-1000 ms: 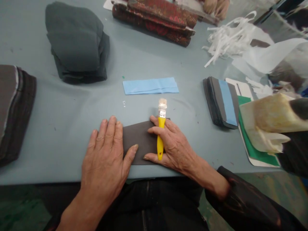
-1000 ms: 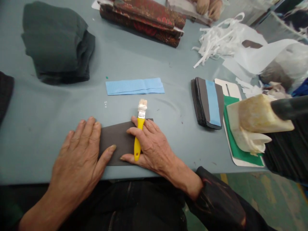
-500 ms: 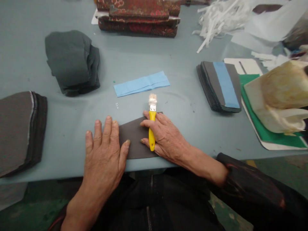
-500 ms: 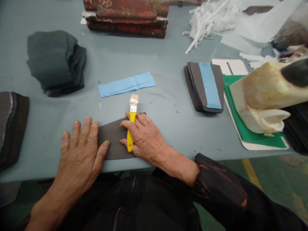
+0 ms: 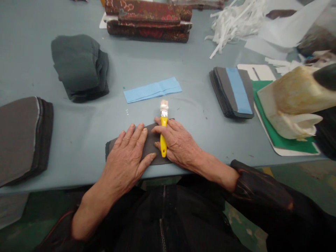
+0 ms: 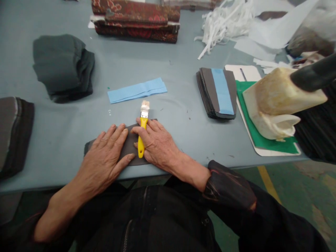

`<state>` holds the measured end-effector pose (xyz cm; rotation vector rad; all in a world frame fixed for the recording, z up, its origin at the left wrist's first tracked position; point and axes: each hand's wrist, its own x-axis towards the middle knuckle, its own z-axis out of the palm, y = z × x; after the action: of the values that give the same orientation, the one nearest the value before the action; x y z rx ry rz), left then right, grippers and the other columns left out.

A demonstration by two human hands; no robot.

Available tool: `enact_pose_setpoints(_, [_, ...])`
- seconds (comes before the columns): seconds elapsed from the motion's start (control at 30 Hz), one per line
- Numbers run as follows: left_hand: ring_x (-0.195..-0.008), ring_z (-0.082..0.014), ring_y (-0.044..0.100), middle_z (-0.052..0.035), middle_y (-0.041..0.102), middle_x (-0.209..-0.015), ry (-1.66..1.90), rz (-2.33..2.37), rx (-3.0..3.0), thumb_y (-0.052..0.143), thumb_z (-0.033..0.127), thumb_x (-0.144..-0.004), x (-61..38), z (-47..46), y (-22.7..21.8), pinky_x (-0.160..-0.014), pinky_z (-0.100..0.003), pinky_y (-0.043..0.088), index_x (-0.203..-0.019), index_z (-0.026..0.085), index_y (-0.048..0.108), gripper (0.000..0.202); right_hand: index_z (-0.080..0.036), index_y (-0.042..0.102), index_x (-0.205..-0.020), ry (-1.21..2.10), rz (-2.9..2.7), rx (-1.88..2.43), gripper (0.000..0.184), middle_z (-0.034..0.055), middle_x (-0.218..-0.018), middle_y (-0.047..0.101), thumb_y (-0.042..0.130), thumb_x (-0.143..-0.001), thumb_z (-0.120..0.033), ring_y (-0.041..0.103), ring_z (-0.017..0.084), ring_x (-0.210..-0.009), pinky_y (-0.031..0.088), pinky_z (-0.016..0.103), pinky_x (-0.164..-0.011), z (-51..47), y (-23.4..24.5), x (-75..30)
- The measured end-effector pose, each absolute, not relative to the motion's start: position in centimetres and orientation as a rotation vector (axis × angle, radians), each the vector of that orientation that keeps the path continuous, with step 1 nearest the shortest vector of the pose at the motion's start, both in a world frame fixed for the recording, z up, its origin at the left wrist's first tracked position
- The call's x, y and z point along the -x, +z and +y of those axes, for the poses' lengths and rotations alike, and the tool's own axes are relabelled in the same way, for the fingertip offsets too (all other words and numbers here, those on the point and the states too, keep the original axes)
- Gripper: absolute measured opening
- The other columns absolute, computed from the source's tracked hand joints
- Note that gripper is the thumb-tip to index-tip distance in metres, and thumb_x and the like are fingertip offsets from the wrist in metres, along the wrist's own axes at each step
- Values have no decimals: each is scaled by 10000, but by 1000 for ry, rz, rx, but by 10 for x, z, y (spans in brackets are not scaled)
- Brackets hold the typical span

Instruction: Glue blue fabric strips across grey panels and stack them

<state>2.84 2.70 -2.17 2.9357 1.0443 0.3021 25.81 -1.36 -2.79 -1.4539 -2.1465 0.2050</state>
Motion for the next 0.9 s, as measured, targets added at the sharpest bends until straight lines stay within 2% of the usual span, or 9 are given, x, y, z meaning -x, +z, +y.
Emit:
enact_pose_setpoints(0.17, [-1634, -409, 388, -202, 435, -1744, 286, 1085, -2920, 155, 596, -1140, -11, 29, -22, -1315, -600, 356, -1658, 79, 437, 784, -193, 603, -1373, 146, -2184, 1461, 429, 221, -1597, 606, 641, -1079, -503, 589, 361, -1419, 485, 567, -1197, -15, -27, -260])
enact_pose_setpoints(0.37, [-1634, -432, 378, -215, 421, -1748, 311, 1076, -2882, 180, 558, -1144, -14, 26, -21, -1311, -630, 352, -1651, 58, 449, 761, -200, 608, -1362, 159, -2233, 1437, 604, 228, -1560, 637, 558, -1056, -718, 586, 371, -1447, 469, 590, -1220, -19, -18, -256])
enact_pose_setpoints(0.57, [-1645, -425, 361, -214, 412, -1753, 330, 1095, -2871, 169, 546, -1147, -16, 25, -23, -1322, -622, 341, -1656, 58, 444, 757, -169, 623, -1344, 218, -2226, 1430, 722, 254, -1577, 620, 625, -982, -794, 590, 388, -1443, 485, 594, -1205, -20, -16, -256])
enact_pose_setpoints(0.67, [-1653, -422, 348, -208, 394, -1765, 302, 1084, -2871, 177, 605, -1135, -15, 25, -25, -1332, -616, 331, -1669, 67, 427, 798, -184, 618, -1366, 255, -2247, 1411, 769, 246, -1607, 601, 654, -943, -825, 584, 396, -1453, 484, 620, -1200, -18, -17, -262])
enact_pose_setpoints(0.77, [-1661, -433, 324, -215, 364, -1778, 270, 1083, -2855, 255, 699, -1105, -15, 26, -24, -1338, -628, 321, -1684, 70, 400, 868, -206, 602, -1405, 308, -2290, 1388, 804, 231, -1642, 573, 706, -904, -827, 554, 395, -1496, 463, 631, -1222, -16, -16, -269])
enact_pose_setpoints(0.9, [-1671, -446, 292, -213, 353, -1783, 244, 1117, -2811, 391, 747, -1065, -17, 25, -22, -1342, -642, 310, -1690, 77, 395, 916, -227, 584, -1429, 341, -2336, 1399, 838, 216, -1674, 544, 734, -873, -835, 526, 393, -1537, 421, 648, -1260, -15, -14, -277])
